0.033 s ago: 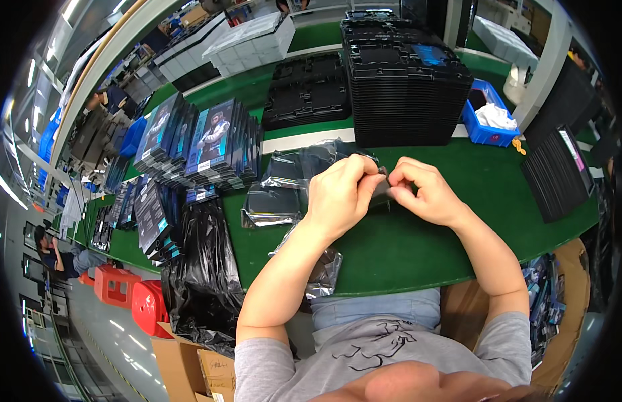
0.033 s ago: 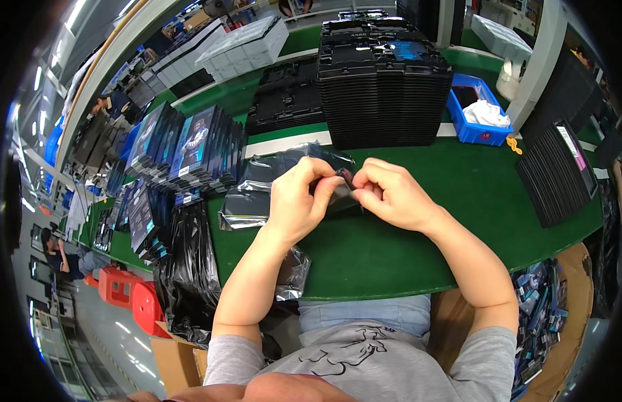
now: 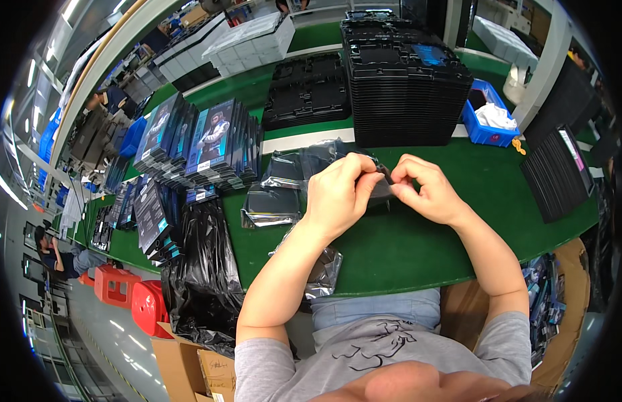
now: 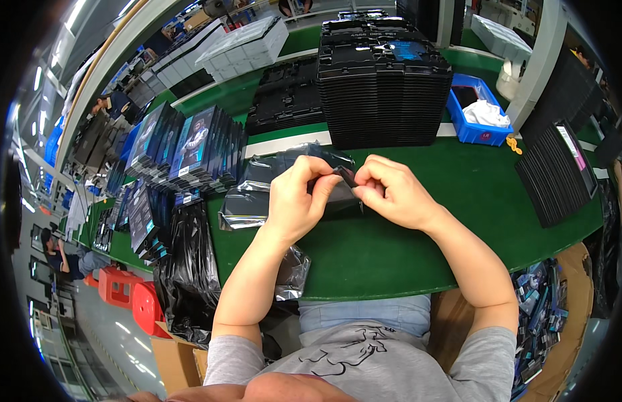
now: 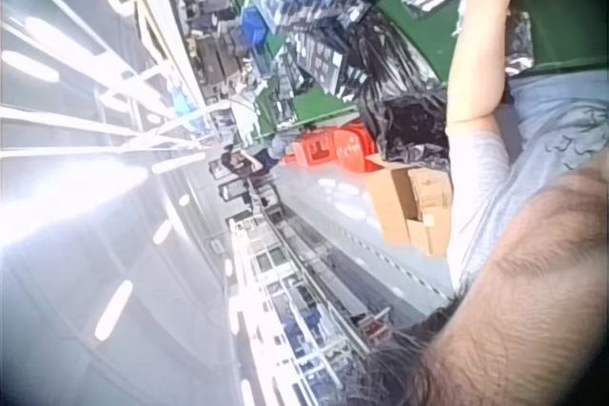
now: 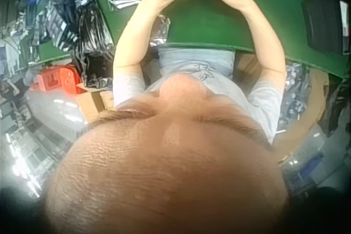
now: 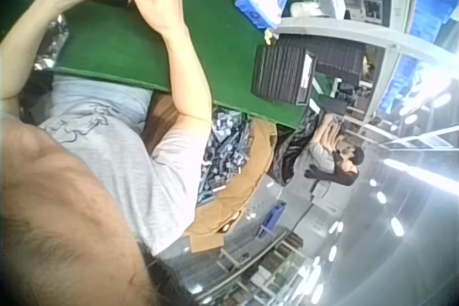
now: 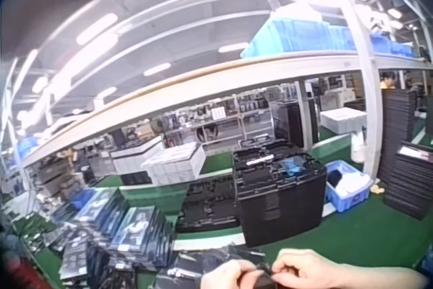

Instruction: The person unpacks small electronic components from retail boxes and places them into a black plastic tray. They handle the boxes and components by hand, opening the packaging and transferring the items one by one. The workspace is a green table in a warehouse setting with stacks of similar boxes nearby.

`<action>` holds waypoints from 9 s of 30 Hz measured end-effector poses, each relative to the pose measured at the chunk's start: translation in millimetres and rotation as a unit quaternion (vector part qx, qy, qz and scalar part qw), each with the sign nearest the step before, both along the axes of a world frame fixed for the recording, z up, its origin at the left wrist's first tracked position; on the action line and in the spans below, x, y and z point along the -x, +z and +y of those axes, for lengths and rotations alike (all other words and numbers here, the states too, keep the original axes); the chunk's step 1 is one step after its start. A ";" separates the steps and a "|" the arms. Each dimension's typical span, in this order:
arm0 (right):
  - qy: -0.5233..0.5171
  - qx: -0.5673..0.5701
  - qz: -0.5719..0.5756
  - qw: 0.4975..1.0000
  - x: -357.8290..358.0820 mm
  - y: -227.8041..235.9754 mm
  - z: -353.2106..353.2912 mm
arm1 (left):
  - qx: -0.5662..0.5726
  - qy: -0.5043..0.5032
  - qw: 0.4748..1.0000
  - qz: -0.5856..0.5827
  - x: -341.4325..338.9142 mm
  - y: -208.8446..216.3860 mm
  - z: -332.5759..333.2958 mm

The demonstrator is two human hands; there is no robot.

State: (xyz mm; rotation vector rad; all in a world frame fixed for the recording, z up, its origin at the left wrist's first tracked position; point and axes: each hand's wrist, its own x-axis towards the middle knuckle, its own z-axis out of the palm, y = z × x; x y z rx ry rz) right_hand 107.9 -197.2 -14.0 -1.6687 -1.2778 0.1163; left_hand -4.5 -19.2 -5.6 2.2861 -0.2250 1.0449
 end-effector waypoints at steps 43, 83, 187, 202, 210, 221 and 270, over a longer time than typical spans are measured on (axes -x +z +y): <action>-0.341 0.378 -0.318 0.800 -136.9 183.9 178.9 | -0.026 0.058 0.997 -0.045 1.8 3.6 8.4; -0.126 0.061 -0.313 0.939 -41.7 -69.1 50.7 | 0.453 0.109 0.879 0.104 115.2 -15.3 40.1; -0.071 0.087 -0.252 0.961 6.4 -64.0 72.9 | -0.039 0.134 0.896 0.421 45.0 -17.3 56.8; -0.046 -0.035 -0.041 0.997 2.8 -60.8 73.8 | -0.184 0.283 0.912 0.235 13.1 -44.9 21.2; 0.055 0.024 -0.068 0.996 -4.0 -44.6 64.0 | -0.241 0.277 0.898 0.242 14.8 -45.7 30.7; -0.127 0.108 -0.136 0.977 -24.6 -16.4 31.9 | -0.216 0.361 0.902 0.097 94.0 -10.6 69.5; 0.091 0.041 -0.157 0.983 10.2 -56.8 68.4 | 0.152 0.189 0.957 0.160 134.3 -41.6 -0.1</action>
